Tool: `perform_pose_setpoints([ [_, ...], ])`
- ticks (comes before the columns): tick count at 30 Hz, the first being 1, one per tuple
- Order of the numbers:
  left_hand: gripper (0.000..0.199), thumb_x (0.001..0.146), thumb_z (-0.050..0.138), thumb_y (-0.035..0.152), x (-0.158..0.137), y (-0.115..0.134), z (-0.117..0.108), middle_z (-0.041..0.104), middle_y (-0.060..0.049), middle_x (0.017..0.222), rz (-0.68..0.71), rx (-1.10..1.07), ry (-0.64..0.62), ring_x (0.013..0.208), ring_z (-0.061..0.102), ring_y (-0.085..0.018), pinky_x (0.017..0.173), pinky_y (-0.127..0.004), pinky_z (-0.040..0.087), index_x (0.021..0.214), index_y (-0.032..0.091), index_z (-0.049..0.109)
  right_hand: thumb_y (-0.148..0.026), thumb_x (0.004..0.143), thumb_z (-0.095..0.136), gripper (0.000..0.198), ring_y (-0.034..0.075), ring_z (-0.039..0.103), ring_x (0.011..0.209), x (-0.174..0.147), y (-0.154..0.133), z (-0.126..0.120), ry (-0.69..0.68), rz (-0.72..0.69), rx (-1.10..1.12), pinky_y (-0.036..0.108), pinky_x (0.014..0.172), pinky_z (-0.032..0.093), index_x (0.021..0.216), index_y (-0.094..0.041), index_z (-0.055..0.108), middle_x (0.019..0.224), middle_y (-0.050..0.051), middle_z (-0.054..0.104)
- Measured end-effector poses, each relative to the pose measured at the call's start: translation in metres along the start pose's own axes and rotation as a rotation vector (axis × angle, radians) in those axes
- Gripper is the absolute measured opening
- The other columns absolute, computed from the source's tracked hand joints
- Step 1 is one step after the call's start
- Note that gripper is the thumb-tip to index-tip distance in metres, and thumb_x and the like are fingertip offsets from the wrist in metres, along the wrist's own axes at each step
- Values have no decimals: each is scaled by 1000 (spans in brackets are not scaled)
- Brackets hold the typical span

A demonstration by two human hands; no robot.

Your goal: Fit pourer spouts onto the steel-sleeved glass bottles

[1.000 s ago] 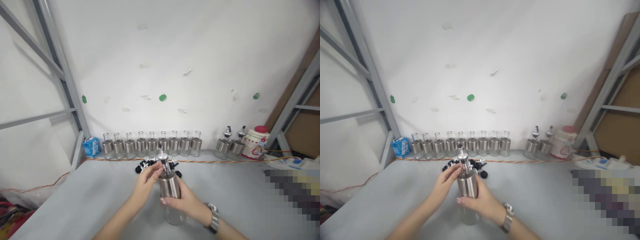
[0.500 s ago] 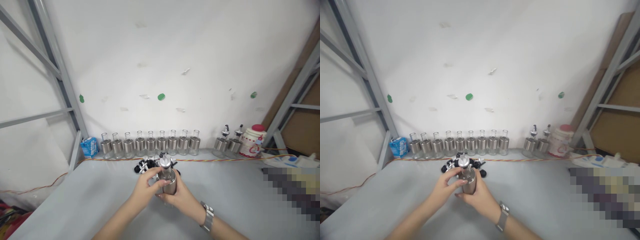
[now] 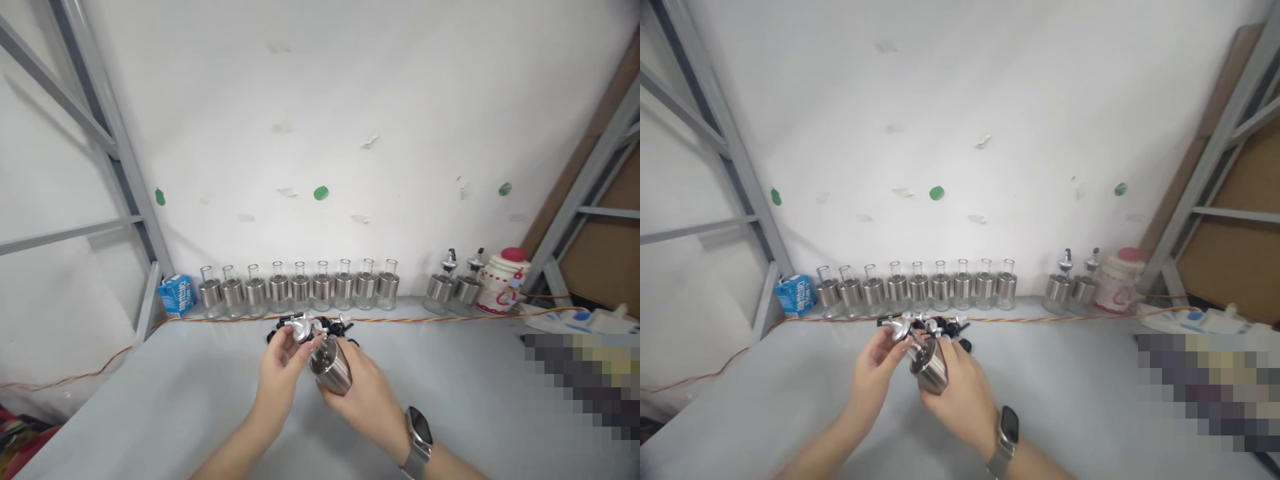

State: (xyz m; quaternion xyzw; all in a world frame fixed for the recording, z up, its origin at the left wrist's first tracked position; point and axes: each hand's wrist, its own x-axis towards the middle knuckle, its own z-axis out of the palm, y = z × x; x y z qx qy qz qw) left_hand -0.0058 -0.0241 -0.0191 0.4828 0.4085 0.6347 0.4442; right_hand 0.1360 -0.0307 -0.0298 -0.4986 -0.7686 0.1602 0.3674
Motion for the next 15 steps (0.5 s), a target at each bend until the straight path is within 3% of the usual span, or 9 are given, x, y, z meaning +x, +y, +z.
perform_pose_setpoints([
  [3,34,67,63,32,0,1,1,64,-9,98,-34,3,15,92,60,-22,82,-34,46,95,14,55,-18,62,55,47,22,53,82,-1,4,5,-30,-31,-106,31,70,38,108,-22,45,90,5,55],
  [8,25,70,60,34,-1,-5,1,66,-9,94,-49,13,52,87,62,-23,81,-36,47,83,13,57,-17,60,54,49,23,51,85,-5,8,12,-66,-52,-152,31,74,38,108,-22,44,92,5,53],
  [11,26,70,60,34,-3,-11,2,67,-9,89,-8,65,96,88,62,-23,82,-38,45,86,14,56,-16,59,54,47,23,51,85,-6,7,12,-81,-55,-159,32,74,38,105,-22,45,91,5,52],
  [15,30,73,57,35,-7,-13,3,64,-9,98,77,213,111,92,59,-22,84,-35,43,95,15,55,-17,59,54,48,23,51,86,-6,5,10,-81,-45,-142,31,75,38,106,-21,44,93,5,52],
])
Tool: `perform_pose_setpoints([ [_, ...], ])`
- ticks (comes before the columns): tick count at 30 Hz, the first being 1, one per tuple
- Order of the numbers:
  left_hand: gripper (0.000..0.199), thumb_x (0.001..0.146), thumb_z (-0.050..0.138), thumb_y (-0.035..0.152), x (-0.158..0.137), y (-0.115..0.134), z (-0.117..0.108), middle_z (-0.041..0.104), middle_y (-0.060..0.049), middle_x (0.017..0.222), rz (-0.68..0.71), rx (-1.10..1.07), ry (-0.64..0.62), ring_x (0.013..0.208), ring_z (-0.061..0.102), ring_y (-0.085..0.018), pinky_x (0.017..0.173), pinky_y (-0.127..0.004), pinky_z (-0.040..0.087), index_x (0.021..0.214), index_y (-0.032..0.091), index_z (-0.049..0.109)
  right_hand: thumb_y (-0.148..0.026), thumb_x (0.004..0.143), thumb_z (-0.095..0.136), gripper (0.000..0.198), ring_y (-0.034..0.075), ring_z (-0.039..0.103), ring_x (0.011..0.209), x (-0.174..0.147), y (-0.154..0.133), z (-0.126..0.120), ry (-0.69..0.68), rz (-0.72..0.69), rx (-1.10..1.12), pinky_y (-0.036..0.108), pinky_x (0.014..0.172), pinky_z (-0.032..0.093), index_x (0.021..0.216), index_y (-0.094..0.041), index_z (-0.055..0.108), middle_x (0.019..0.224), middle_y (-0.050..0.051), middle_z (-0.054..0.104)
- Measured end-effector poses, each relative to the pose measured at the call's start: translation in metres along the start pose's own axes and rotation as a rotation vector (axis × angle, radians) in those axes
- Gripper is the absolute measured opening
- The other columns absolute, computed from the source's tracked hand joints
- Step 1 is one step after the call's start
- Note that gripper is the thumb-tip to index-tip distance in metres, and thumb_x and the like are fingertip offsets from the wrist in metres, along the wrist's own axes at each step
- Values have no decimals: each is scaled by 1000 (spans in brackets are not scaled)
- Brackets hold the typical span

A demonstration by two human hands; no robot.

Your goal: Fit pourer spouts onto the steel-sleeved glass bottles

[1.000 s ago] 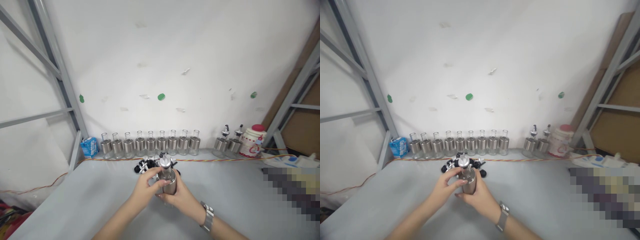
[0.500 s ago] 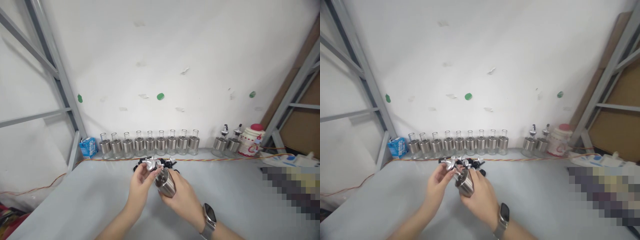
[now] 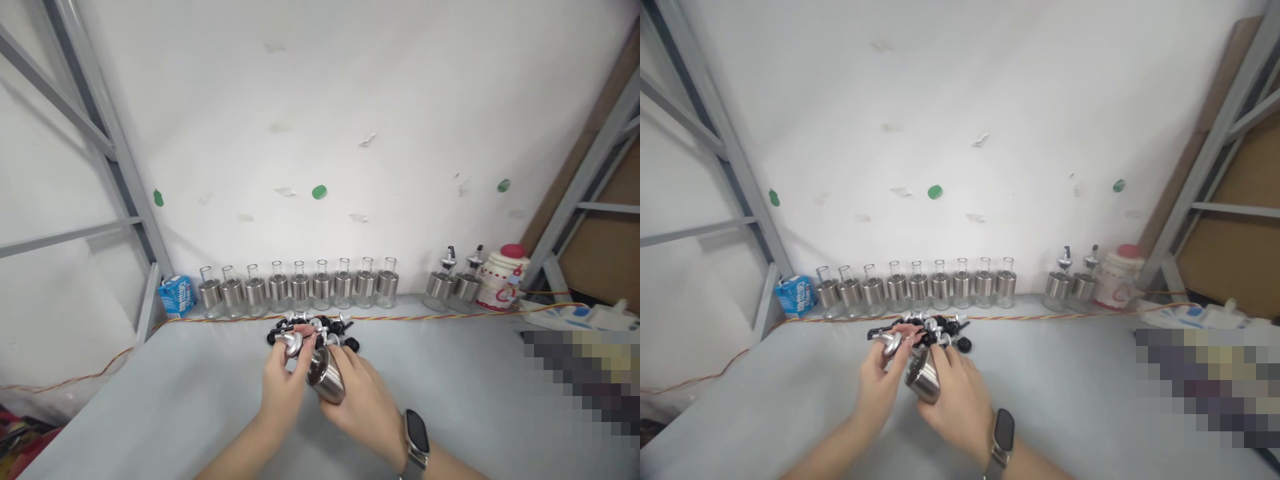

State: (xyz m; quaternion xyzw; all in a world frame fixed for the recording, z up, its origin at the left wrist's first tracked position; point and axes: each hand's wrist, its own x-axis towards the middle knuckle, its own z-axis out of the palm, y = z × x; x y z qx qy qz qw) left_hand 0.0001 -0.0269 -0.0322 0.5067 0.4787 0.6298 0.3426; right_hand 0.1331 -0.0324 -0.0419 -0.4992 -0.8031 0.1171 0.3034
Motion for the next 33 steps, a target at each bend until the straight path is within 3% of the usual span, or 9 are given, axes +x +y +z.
perform_pose_setpoints([
  [3,35,69,60,36,-1,1,-2,61,-7,103,86,184,-13,93,57,-21,85,-33,41,100,19,54,-17,60,53,48,23,51,85,0,-1,-1,6,11,18,31,74,38,107,-21,43,94,6,52],
  [7,30,71,57,40,-1,-2,-4,64,-6,92,102,404,17,73,60,-18,69,-30,45,93,20,56,-16,59,52,43,22,52,82,-1,-1,0,-6,37,30,29,70,37,101,-21,44,90,4,54],
  [11,25,72,54,42,-2,-4,-3,66,-4,75,103,456,55,62,59,-17,59,-26,43,82,19,58,-15,57,51,37,21,53,80,-2,-4,1,-34,45,45,26,66,37,93,-21,44,88,3,55],
  [20,25,72,52,44,0,-6,-2,61,-1,62,111,531,62,54,56,-16,55,-25,40,76,19,56,-15,56,51,34,20,52,75,-1,-5,-2,-47,74,118,25,62,34,89,-22,45,87,3,56],
  [24,28,73,52,43,6,0,-2,63,-2,70,87,442,-58,57,56,-16,55,-26,41,85,19,55,-15,58,55,38,17,52,70,3,-3,-7,-114,142,333,25,59,35,95,-22,46,86,2,56],
  [28,35,75,52,38,11,6,-2,63,-7,97,35,143,-173,86,58,-20,72,-29,44,104,19,52,-17,60,63,47,14,51,72,8,-1,-14,-270,152,777,24,61,40,103,-20,44,88,1,55],
  [33,38,70,60,34,16,6,-4,62,-9,104,-79,-110,-168,96,56,-23,83,-34,42,103,18,54,-19,60,68,50,13,49,70,10,-1,-16,-333,174,967,25,61,41,104,-18,44,86,0,53],
])
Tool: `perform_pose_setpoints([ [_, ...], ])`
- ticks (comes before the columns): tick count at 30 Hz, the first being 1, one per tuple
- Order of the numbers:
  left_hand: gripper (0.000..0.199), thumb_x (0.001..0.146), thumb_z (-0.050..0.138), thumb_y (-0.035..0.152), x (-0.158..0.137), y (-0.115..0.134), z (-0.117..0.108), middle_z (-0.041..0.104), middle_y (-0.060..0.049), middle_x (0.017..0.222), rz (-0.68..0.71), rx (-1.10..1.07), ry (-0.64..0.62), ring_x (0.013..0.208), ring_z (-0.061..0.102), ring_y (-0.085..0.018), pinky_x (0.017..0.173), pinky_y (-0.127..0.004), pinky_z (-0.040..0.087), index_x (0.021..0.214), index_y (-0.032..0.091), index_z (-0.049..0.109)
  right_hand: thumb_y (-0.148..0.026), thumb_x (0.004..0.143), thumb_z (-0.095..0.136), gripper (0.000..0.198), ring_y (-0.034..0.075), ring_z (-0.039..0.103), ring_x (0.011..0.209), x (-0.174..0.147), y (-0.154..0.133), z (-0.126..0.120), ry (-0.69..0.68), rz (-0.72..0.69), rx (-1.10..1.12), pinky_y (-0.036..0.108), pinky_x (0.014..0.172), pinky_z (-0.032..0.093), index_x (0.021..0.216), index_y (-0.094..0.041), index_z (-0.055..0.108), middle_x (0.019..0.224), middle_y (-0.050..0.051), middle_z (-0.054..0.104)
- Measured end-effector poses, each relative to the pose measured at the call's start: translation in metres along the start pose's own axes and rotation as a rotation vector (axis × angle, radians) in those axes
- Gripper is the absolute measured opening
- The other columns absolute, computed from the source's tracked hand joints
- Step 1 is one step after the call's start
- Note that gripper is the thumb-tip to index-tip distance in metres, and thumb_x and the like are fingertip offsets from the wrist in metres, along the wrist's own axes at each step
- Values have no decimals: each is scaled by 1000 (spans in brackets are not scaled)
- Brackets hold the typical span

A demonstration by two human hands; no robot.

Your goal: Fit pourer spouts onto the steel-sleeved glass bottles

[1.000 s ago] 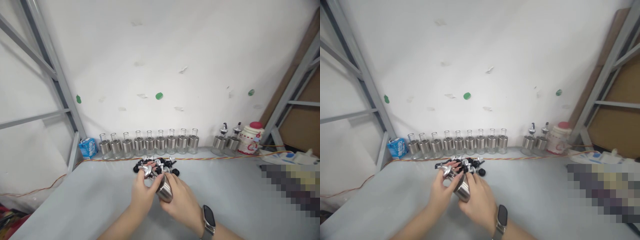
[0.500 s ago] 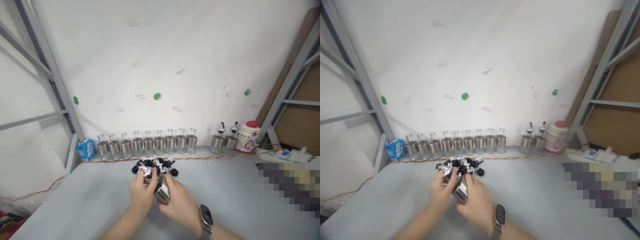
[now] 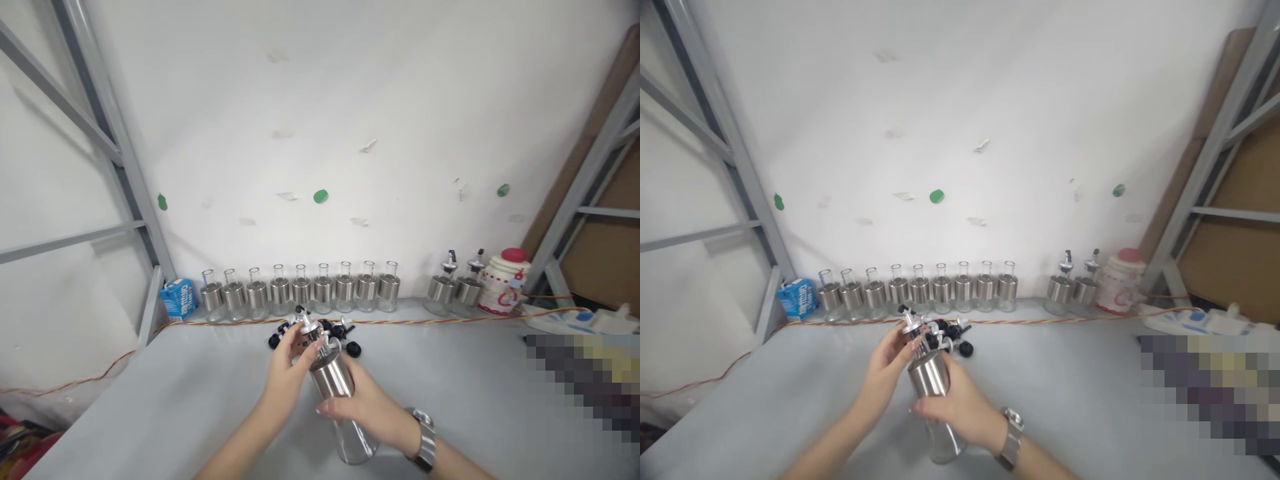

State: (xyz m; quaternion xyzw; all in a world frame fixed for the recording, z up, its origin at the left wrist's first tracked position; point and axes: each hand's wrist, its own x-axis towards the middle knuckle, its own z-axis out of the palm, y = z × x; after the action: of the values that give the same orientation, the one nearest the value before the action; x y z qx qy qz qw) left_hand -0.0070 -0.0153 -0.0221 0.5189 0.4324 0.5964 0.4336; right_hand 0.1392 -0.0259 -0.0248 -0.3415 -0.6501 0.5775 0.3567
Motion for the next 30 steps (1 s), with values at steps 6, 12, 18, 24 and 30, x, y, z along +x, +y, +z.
perform_pose_setpoints([
  [6,28,72,58,33,5,6,-4,66,-7,96,-7,-88,-49,94,58,-22,85,-33,41,93,15,61,-16,57,69,51,13,47,72,-1,3,2,15,-3,-80,25,64,40,103,-18,47,86,0,52],
  [12,27,72,57,34,6,2,-5,68,-6,85,2,-79,-49,84,61,-21,81,-32,43,91,15,62,-16,58,69,48,13,47,71,-2,8,2,13,1,-105,25,63,41,101,-19,49,85,-1,53],
  [18,38,72,54,42,8,1,-8,63,-9,101,-16,-73,8,93,58,-23,78,-33,45,100,16,59,-28,60,68,46,16,52,75,4,6,-3,161,-66,-85,28,67,43,100,-19,48,85,1,56],
  [24,37,75,47,46,11,-6,-10,62,-9,100,-32,40,77,88,58,-22,69,-29,45,90,15,59,-46,70,56,37,17,53,75,17,-2,-64,874,-248,-151,29,68,43,94,-19,47,84,2,57],
  [30,29,73,51,40,12,-21,-9,62,-7,91,-42,117,-2,85,58,-21,72,-30,43,86,16,58,-39,65,59,67,19,53,86,35,15,-166,1313,-196,-510,31,76,42,115,-13,24,102,11,52],
])
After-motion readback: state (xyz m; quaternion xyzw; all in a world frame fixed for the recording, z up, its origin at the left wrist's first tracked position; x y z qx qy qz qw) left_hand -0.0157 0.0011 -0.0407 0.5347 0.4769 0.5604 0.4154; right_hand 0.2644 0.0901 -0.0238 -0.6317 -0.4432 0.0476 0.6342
